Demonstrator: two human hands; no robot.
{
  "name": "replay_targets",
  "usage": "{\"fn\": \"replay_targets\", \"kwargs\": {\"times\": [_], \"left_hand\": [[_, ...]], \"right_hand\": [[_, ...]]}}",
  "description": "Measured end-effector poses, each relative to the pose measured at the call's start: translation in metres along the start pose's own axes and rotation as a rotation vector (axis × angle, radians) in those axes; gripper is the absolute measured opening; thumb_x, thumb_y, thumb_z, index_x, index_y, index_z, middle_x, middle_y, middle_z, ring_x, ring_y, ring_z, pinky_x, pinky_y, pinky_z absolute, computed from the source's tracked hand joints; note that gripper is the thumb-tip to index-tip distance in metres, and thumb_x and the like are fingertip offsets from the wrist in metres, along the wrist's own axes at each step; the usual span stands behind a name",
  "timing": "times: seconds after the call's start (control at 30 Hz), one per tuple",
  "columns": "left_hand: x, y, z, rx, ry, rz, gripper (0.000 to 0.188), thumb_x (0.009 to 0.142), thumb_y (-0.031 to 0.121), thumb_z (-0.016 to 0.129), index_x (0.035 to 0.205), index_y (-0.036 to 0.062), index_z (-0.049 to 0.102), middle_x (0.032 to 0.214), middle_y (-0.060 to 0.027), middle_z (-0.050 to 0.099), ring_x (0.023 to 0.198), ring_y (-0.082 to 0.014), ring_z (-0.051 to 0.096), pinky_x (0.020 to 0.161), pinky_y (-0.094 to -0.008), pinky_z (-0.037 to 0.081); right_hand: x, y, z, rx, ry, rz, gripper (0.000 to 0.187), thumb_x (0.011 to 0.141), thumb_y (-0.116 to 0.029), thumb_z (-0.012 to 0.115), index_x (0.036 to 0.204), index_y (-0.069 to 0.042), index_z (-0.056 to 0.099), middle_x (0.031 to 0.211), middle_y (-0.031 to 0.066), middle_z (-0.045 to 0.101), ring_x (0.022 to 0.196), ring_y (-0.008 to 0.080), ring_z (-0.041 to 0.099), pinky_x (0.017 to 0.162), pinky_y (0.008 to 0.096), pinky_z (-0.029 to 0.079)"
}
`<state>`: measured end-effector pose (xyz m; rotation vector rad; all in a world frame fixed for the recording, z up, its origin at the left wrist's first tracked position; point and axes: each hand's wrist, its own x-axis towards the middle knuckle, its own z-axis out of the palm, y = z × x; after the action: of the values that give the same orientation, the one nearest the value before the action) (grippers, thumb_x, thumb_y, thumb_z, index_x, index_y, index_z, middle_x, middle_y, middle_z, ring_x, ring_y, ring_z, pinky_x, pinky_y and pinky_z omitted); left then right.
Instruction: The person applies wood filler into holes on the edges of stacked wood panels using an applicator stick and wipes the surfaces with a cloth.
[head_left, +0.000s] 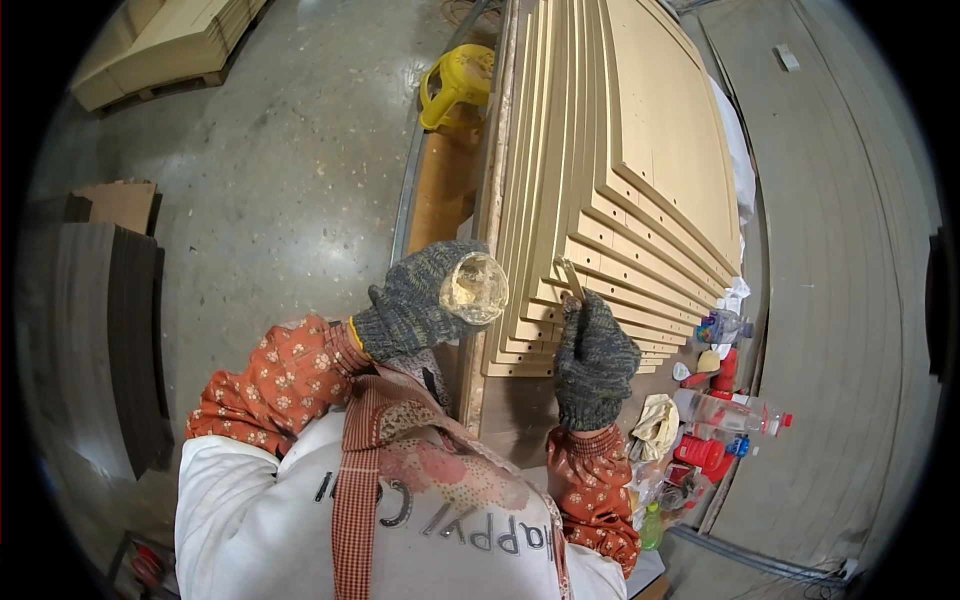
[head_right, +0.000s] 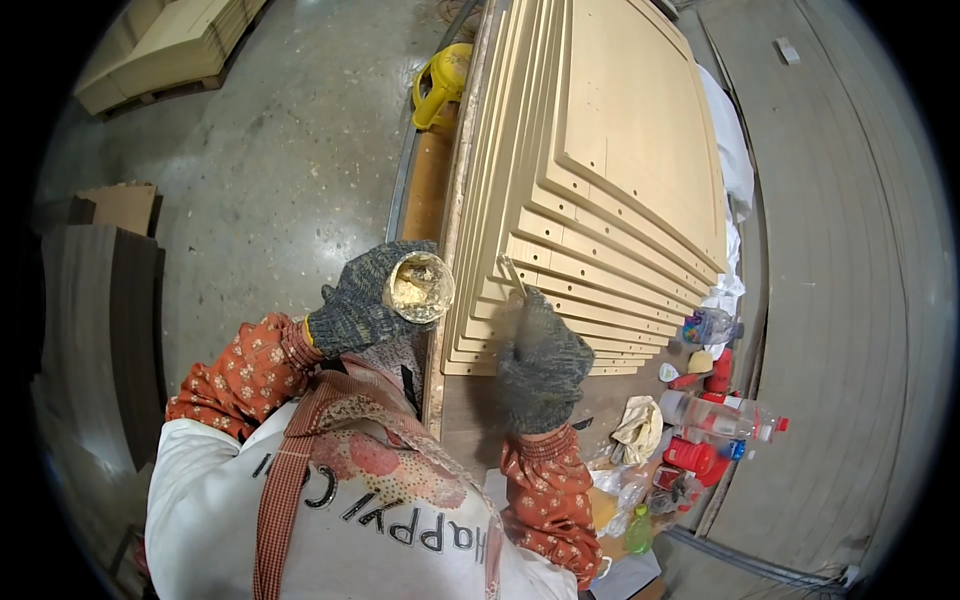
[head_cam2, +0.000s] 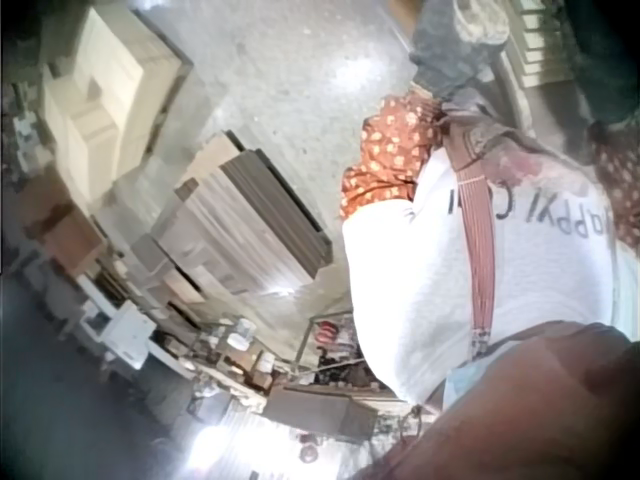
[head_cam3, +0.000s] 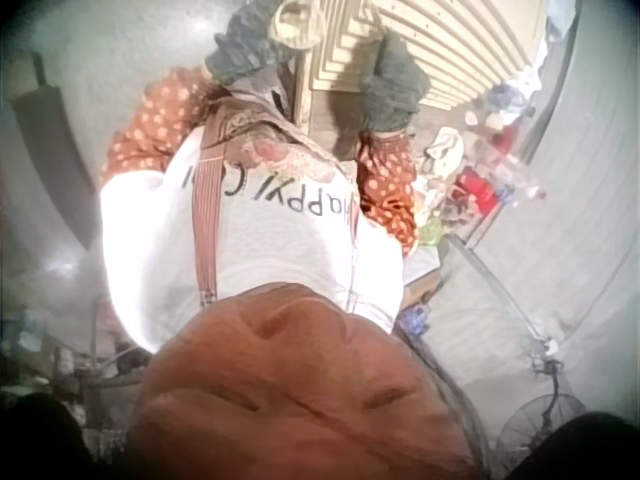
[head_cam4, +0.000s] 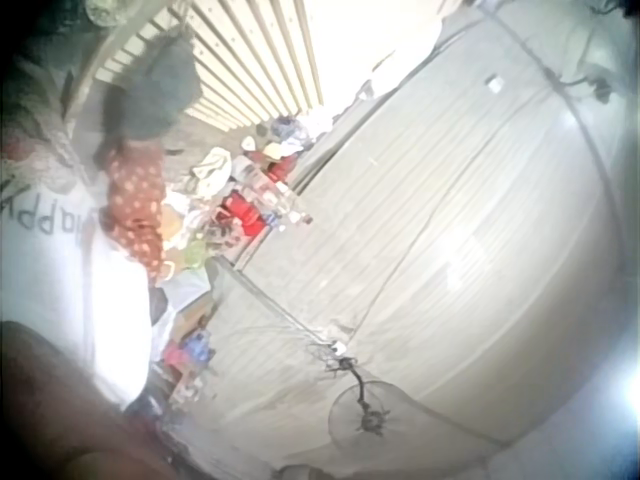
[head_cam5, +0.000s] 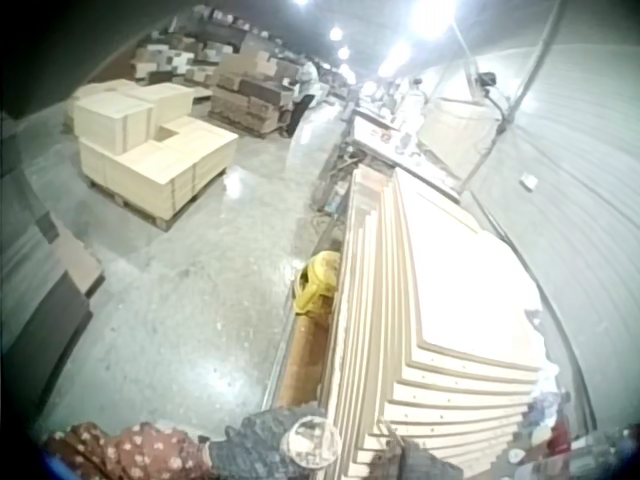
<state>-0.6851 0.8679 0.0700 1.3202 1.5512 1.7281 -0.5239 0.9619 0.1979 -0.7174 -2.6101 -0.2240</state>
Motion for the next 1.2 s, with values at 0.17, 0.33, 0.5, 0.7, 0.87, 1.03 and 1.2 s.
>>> {"fn": "replay_targets", "kwargs": {"times": [0.17, 0.33, 0.5, 0.7, 0.87, 1.03, 1.2], "left_hand": [[0.000, 0.000, -0.002, -0.049, 0.002, -0.056, 0.061, 0.069, 0.018, 0.079, 0.121, 0.0020, 0.051, 0.112, -0.0117, 0.059, 0.101, -0.0193, 0.059, 0.091, -0.0321, 0.047], [0.002, 0.000, 0.000, 0.035, 0.017, -0.002, 0.064, 0.067, 0.030, 0.079, 0.120, 0.0072, 0.052, 0.110, -0.0107, 0.059, 0.100, -0.0232, 0.059, 0.090, -0.0348, 0.047], [-0.003, -0.003, -0.002, -0.053, 0.073, -0.055, 0.065, 0.067, 0.029, 0.080, 0.120, 0.0047, 0.052, 0.110, -0.0120, 0.059, 0.101, -0.0224, 0.059, 0.090, -0.0345, 0.047], [0.002, -0.002, -0.009, 0.048, 0.065, -0.037, 0.069, 0.060, 0.024, 0.085, 0.117, 0.0037, 0.053, 0.106, -0.0102, 0.062, 0.097, -0.0187, 0.061, 0.086, -0.0311, 0.050], [0.006, 0.005, -0.012, 0.053, 0.039, -0.049, 0.067, 0.065, 0.025, 0.082, 0.121, 0.0045, 0.052, 0.110, -0.0113, 0.060, 0.101, -0.0214, 0.059, 0.089, -0.0324, 0.048], [0.022, 0.006, -0.024, 0.091, 0.075, -0.033, 0.064, 0.062, 0.024, 0.084, 0.115, 0.0045, 0.054, 0.103, -0.0097, 0.062, 0.095, -0.0187, 0.061, 0.085, -0.0318, 0.050], [0.064, 0.044, -0.048, 0.168, 0.113, 0.106, 0.064, 0.061, 0.016, 0.084, 0.115, 0.0036, 0.052, 0.109, -0.0094, 0.059, 0.098, -0.0187, 0.058, 0.088, -0.0326, 0.049]], "right_hand": [[-0.004, 0.007, -0.001, 0.049, 0.081, 0.079, 0.018, 0.086, -0.013, 0.060, 0.098, 0.000, 0.062, 0.067, 0.0167, 0.061, 0.057, 0.0300, 0.060, 0.052, 0.0371, 0.047], [-0.001, 0.004, -0.002, 0.037, -0.022, -0.006, 0.018, 0.084, -0.010, 0.061, 0.099, 0.000, 0.061, 0.070, 0.0167, 0.062, 0.057, 0.0302, 0.060, 0.052, 0.0373, 0.047], [-0.001, 0.009, -0.004, 0.090, 0.054, 0.016, 0.018, 0.083, -0.008, 0.061, 0.100, -0.001, 0.061, 0.070, 0.0173, 0.061, 0.057, 0.0312, 0.059, 0.053, 0.0366, 0.046], [-0.003, 0.015, -0.014, 0.524, -0.081, 0.459, 0.028, 0.083, -0.016, 0.056, 0.108, -0.003, 0.058, 0.078, 0.0130, 0.062, 0.066, 0.0277, 0.061, 0.062, 0.0370, 0.049], [-0.014, 0.028, 0.000, 0.395, 0.123, 0.353, 0.019, 0.090, -0.017, 0.056, 0.098, 0.000, 0.061, 0.064, 0.0037, 0.059, 0.052, 0.0065, 0.054, 0.046, 0.0229, 0.043], [-0.010, 0.037, 0.000, 0.698, 0.161, 0.526, 0.020, 0.090, -0.015, 0.056, 0.101, 0.001, 0.061, 0.069, 0.0028, 0.060, 0.055, 0.0056, 0.055, 0.046, 0.0206, 0.043], [-0.012, 0.056, 0.005, 0.647, 0.209, 0.428, 0.026, 0.092, -0.019, 0.054, 0.109, -0.001, 0.060, 0.072, 0.0005, 0.060, 0.063, 0.0047, 0.055, 0.053, 0.0198, 0.043]]}}
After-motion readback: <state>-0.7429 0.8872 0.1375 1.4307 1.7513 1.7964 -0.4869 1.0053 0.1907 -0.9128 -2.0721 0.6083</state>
